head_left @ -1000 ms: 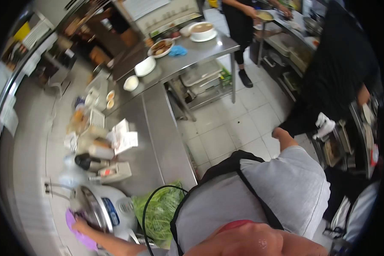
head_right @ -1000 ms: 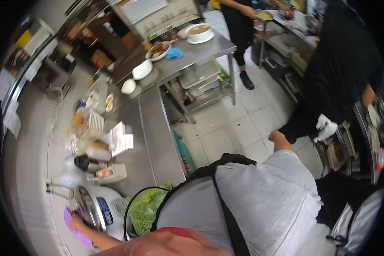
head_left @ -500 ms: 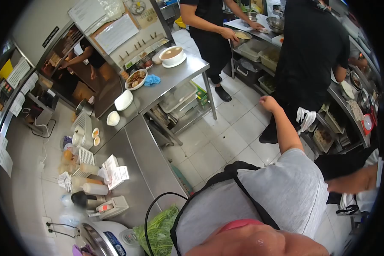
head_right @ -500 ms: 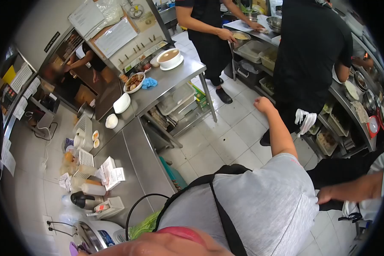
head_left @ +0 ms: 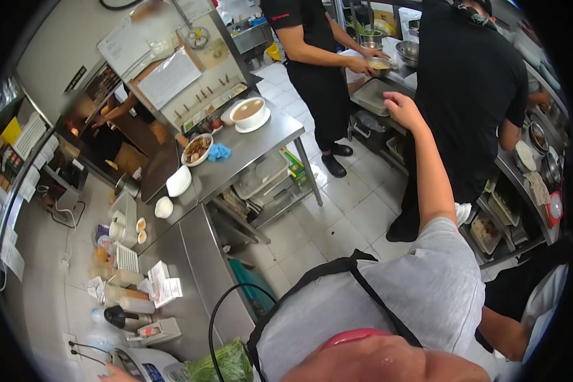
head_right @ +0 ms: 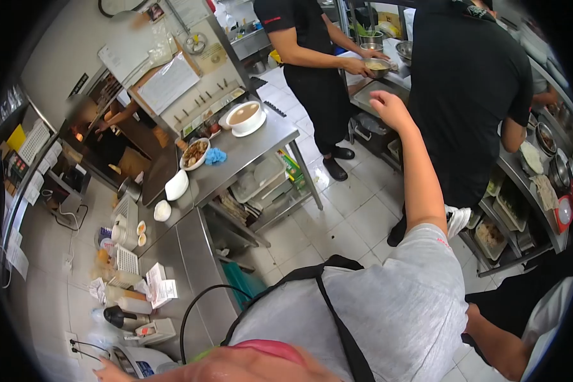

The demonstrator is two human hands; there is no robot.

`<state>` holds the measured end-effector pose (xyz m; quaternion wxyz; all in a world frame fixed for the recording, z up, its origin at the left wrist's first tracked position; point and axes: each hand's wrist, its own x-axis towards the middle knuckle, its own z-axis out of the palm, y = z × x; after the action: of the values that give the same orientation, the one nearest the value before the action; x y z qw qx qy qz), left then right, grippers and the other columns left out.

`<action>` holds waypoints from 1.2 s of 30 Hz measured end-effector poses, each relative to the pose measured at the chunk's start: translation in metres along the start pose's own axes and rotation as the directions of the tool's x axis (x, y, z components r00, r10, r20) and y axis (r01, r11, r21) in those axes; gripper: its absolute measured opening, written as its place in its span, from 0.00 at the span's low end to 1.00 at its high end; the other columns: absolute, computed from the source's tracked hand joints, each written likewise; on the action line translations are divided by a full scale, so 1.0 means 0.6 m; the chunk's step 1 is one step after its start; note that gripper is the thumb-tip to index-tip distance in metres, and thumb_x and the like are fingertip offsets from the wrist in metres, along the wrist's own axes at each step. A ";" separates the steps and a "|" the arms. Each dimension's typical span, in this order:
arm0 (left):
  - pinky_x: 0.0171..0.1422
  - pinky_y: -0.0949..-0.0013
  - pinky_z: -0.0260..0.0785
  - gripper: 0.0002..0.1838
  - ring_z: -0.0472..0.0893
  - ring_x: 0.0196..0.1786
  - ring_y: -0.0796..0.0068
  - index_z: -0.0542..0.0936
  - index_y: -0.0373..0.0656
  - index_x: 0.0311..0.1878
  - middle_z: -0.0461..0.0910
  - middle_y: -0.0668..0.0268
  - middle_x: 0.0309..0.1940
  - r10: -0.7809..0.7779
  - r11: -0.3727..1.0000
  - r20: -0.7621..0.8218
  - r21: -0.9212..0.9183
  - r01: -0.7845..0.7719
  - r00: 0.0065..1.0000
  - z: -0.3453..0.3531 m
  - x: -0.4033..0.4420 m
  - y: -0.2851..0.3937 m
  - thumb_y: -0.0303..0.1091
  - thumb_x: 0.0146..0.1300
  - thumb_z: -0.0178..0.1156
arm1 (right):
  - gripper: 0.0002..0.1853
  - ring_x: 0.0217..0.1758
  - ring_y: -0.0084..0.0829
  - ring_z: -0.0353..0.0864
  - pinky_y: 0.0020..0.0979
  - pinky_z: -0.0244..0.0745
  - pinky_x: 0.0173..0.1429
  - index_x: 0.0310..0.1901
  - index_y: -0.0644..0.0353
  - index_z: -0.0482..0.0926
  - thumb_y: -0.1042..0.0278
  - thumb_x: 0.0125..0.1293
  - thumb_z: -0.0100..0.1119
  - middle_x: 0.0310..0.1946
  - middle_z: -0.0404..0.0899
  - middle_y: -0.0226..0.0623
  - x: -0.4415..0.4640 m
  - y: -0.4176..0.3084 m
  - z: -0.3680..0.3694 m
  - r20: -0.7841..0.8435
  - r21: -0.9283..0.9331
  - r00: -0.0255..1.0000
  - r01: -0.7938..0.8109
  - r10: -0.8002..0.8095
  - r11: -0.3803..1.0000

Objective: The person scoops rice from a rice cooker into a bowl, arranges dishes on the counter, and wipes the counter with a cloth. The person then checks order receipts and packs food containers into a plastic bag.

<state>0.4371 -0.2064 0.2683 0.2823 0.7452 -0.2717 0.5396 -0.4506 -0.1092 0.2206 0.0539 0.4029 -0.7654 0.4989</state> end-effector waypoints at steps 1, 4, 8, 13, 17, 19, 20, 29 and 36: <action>0.46 0.53 0.60 0.29 0.70 0.42 0.47 0.68 0.31 0.41 0.70 0.46 0.38 0.007 0.991 0.097 -0.131 0.006 0.995 -0.017 0.002 0.038 0.51 0.47 0.53 | 0.17 0.36 0.28 0.75 0.26 0.68 0.42 0.45 0.65 0.72 0.65 0.55 0.52 0.34 0.77 0.41 0.012 -0.011 -0.011 0.000 -0.002 1.000 0.018 -0.018 1.000; 0.53 0.57 0.60 0.27 0.70 0.46 0.48 0.69 0.28 0.47 0.71 0.45 0.44 0.142 0.798 0.013 -0.593 -0.107 0.990 -0.029 -0.052 0.173 0.44 0.53 0.55 | 0.17 0.37 0.27 0.75 0.26 0.68 0.42 0.46 0.65 0.72 0.66 0.55 0.52 0.34 0.77 0.40 0.057 -0.007 -0.049 -0.005 0.013 0.992 0.127 -0.127 0.992; 0.61 0.62 0.51 0.28 0.64 0.55 0.52 0.63 0.32 0.53 0.64 0.45 0.51 0.541 0.501 0.539 -0.823 0.268 0.645 -0.020 -0.238 0.368 0.39 0.53 0.56 | 0.18 0.35 0.25 0.74 0.25 0.68 0.42 0.47 0.65 0.71 0.67 0.55 0.52 0.33 0.77 0.39 0.064 -0.029 -0.120 -0.001 -0.041 0.990 0.139 -0.139 0.990; 0.62 0.58 0.51 0.46 0.56 0.61 0.49 0.54 0.45 0.62 0.53 0.45 0.59 0.500 0.865 0.866 -0.500 0.039 0.003 -0.071 -0.457 0.483 0.59 0.41 0.58 | 0.18 0.30 0.20 0.71 0.23 0.67 0.38 0.48 0.64 0.70 0.68 0.55 0.52 0.29 0.76 0.33 0.035 -0.036 -0.248 -0.065 -0.029 0.986 0.154 -0.155 0.988; 0.49 0.55 0.62 0.45 0.63 0.54 0.57 0.61 0.51 0.58 0.62 0.59 0.51 0.373 0.911 0.895 -0.304 -0.277 0.245 -0.145 -0.519 0.488 0.59 0.35 0.63 | 0.19 0.27 0.16 0.69 0.19 0.67 0.34 0.49 0.63 0.70 0.68 0.56 0.52 0.26 0.73 0.27 -0.010 -0.035 -0.376 -0.209 -0.049 0.968 0.132 -0.139 0.990; 0.45 0.56 0.64 0.43 0.64 0.52 0.58 0.62 0.51 0.56 0.63 0.60 0.48 0.323 0.929 0.831 -0.187 -0.320 0.453 -0.180 -0.533 0.493 0.58 0.35 0.64 | 0.18 0.28 0.16 0.70 0.18 0.67 0.34 0.49 0.62 0.70 0.67 0.56 0.53 0.28 0.73 0.27 -0.041 -0.030 -0.421 -0.316 -0.059 0.945 0.065 -0.081 0.996; 0.45 0.56 0.64 0.43 0.64 0.52 0.58 0.62 0.51 0.56 0.63 0.60 0.48 0.331 0.928 0.821 -0.193 -0.319 0.465 -0.183 -0.533 0.497 0.58 0.35 0.64 | 0.19 0.28 0.16 0.71 0.18 0.67 0.34 0.49 0.61 0.70 0.65 0.56 0.53 0.30 0.73 0.27 -0.055 -0.022 -0.445 -0.374 -0.051 0.923 0.073 -0.087 0.996; 0.43 0.57 0.65 0.41 0.65 0.51 0.59 0.63 0.51 0.55 0.64 0.61 0.47 0.404 0.907 0.819 -0.299 -0.297 0.408 -0.181 -0.518 0.532 0.57 0.36 0.64 | 0.39 0.19 0.22 0.72 0.20 0.67 0.22 0.63 0.61 0.39 0.73 0.54 0.50 0.25 0.74 0.38 -0.158 -0.116 -0.523 -0.766 0.061 0.643 0.090 -0.012 0.994; 0.41 0.58 0.65 0.40 0.65 0.51 0.59 0.63 0.51 0.55 0.64 0.61 0.46 0.400 0.910 0.832 -0.311 -0.274 0.384 -0.168 -0.518 0.542 0.57 0.36 0.63 | 0.12 0.14 0.20 0.69 0.19 0.61 0.14 0.35 0.63 0.70 0.62 0.58 0.49 0.18 0.72 0.34 -0.193 -0.088 -0.728 -0.905 0.237 0.381 0.076 0.191 0.968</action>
<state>0.0568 -0.3288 0.0385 0.0297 0.8244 -0.5556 0.1038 -0.4772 0.2990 0.4192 0.4034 0.0340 -0.5532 0.7281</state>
